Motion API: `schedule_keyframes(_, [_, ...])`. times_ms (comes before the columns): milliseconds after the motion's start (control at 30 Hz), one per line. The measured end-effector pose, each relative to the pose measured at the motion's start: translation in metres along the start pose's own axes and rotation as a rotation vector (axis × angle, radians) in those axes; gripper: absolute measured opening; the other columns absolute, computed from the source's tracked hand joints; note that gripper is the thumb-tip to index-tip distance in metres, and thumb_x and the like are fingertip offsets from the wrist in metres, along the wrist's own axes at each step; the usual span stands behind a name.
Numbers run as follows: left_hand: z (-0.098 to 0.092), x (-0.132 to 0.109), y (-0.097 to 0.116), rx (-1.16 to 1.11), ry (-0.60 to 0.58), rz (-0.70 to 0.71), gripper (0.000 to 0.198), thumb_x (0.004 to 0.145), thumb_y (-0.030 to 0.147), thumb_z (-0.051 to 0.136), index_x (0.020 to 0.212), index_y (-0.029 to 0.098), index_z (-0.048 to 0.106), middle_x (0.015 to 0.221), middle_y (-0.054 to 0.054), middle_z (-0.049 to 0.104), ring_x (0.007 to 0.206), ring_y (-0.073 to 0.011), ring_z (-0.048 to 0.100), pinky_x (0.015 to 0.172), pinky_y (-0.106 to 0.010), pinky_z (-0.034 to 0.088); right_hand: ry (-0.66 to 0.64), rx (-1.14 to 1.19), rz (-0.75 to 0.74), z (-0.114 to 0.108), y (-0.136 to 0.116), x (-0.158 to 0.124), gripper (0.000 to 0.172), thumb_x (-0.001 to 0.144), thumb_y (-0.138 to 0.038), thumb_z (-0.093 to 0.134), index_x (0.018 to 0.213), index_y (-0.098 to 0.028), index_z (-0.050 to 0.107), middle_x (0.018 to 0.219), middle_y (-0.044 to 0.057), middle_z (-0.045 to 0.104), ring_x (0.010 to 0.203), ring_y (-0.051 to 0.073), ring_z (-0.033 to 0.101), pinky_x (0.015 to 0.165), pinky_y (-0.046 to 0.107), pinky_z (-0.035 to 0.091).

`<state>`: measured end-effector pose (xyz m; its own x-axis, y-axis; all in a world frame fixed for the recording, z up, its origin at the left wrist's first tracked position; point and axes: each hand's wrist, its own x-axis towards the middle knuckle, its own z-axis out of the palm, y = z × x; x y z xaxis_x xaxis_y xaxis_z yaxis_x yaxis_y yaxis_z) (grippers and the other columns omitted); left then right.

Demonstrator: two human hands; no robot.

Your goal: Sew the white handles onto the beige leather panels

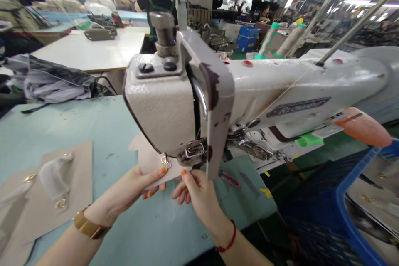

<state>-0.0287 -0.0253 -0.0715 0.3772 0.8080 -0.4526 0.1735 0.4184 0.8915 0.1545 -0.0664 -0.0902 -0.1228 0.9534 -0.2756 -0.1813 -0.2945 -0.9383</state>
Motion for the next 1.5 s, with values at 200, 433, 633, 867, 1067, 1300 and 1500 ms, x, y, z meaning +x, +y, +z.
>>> schedule_keyframes(200, [-0.003, 0.002, 0.002, 0.053, 0.004, 0.003, 0.044, 0.080, 0.052, 0.064, 0.063, 0.012, 0.068, 0.050, 0.000, 0.053, 0.045, -0.0069, 0.038, 0.043, -0.018, 0.028, 0.021, 0.001, -0.032, 0.004, 0.004, 0.004, 0.055, 0.089, -0.058, 0.045, 0.058, -0.013, 0.056, 0.056, 0.008, 0.067, 0.036, 0.007, 0.051, 0.037, 0.015, 0.031])
schedule_keyframes(433, [-0.007, 0.006, 0.003, 0.096, 0.021, 0.024, 0.042, 0.079, 0.052, 0.064, 0.064, 0.013, 0.066, 0.053, 0.000, 0.056, 0.045, -0.0079, 0.040, 0.043, -0.020, 0.029, 0.072, 0.019, 0.009, 0.012, -0.001, 0.007, 0.054, 0.089, -0.051, 0.041, 0.054, -0.013, 0.055, 0.055, 0.010, 0.067, 0.035, 0.007, 0.052, 0.036, 0.014, 0.030])
schedule_keyframes(633, [-0.012, 0.009, 0.000, 0.145, 0.064, 0.032, 0.043, 0.078, 0.053, 0.064, 0.059, 0.015, 0.059, 0.050, 0.001, 0.055, 0.045, -0.0086, 0.041, 0.041, -0.019, 0.029, 0.089, 0.024, 0.011, 0.019, -0.001, 0.010, 0.053, 0.090, -0.049, 0.037, 0.055, -0.013, 0.055, 0.056, 0.010, 0.068, 0.036, 0.008, 0.054, 0.035, 0.013, 0.030])
schedule_keyframes(867, [-0.011, 0.007, -0.006, 0.144, 0.088, 0.050, 0.040, 0.081, 0.050, 0.064, 0.062, 0.016, 0.059, 0.047, 0.004, 0.050, 0.043, -0.0085, 0.040, 0.038, -0.018, 0.029, 0.094, 0.029, 0.033, 0.021, -0.006, 0.010, 0.050, 0.090, -0.048, 0.037, 0.057, -0.014, 0.054, 0.053, 0.009, 0.066, 0.036, 0.008, 0.054, 0.035, 0.014, 0.031])
schedule_keyframes(1067, [0.002, -0.002, -0.010, 0.078, 0.183, 0.056, 0.045, 0.079, 0.055, 0.063, 0.058, 0.016, 0.058, 0.048, 0.003, 0.052, 0.043, -0.0086, 0.042, 0.040, -0.019, 0.032, 0.070, 0.026, 0.021, 0.020, -0.007, 0.010, 0.049, 0.090, -0.045, 0.037, 0.055, -0.014, 0.052, 0.055, 0.009, 0.067, 0.035, 0.007, 0.053, 0.036, 0.014, 0.031])
schedule_keyframes(1300, [0.041, -0.023, -0.008, 0.044, 0.365, 0.107, 0.047, 0.081, 0.057, 0.060, 0.053, 0.018, 0.057, 0.050, 0.000, 0.056, 0.046, -0.0126, 0.048, 0.046, -0.024, 0.039, 0.053, 0.070, 0.028, 0.017, -0.008, 0.007, 0.050, 0.090, -0.045, 0.039, 0.054, -0.014, 0.053, 0.048, 0.005, 0.063, 0.030, 0.006, 0.045, 0.036, 0.014, 0.032])
schedule_keyframes(1500, [0.078, -0.030, -0.018, 0.021, 0.478, 0.179, 0.042, 0.085, 0.053, 0.056, 0.059, 0.021, 0.057, 0.053, 0.001, 0.056, 0.050, -0.0154, 0.051, 0.054, -0.027, 0.043, 0.067, 0.032, 0.026, 0.006, -0.006, 0.006, 0.049, 0.090, -0.044, 0.045, 0.049, -0.017, 0.046, 0.038, -0.001, 0.051, 0.028, 0.005, 0.035, 0.032, 0.016, 0.025])
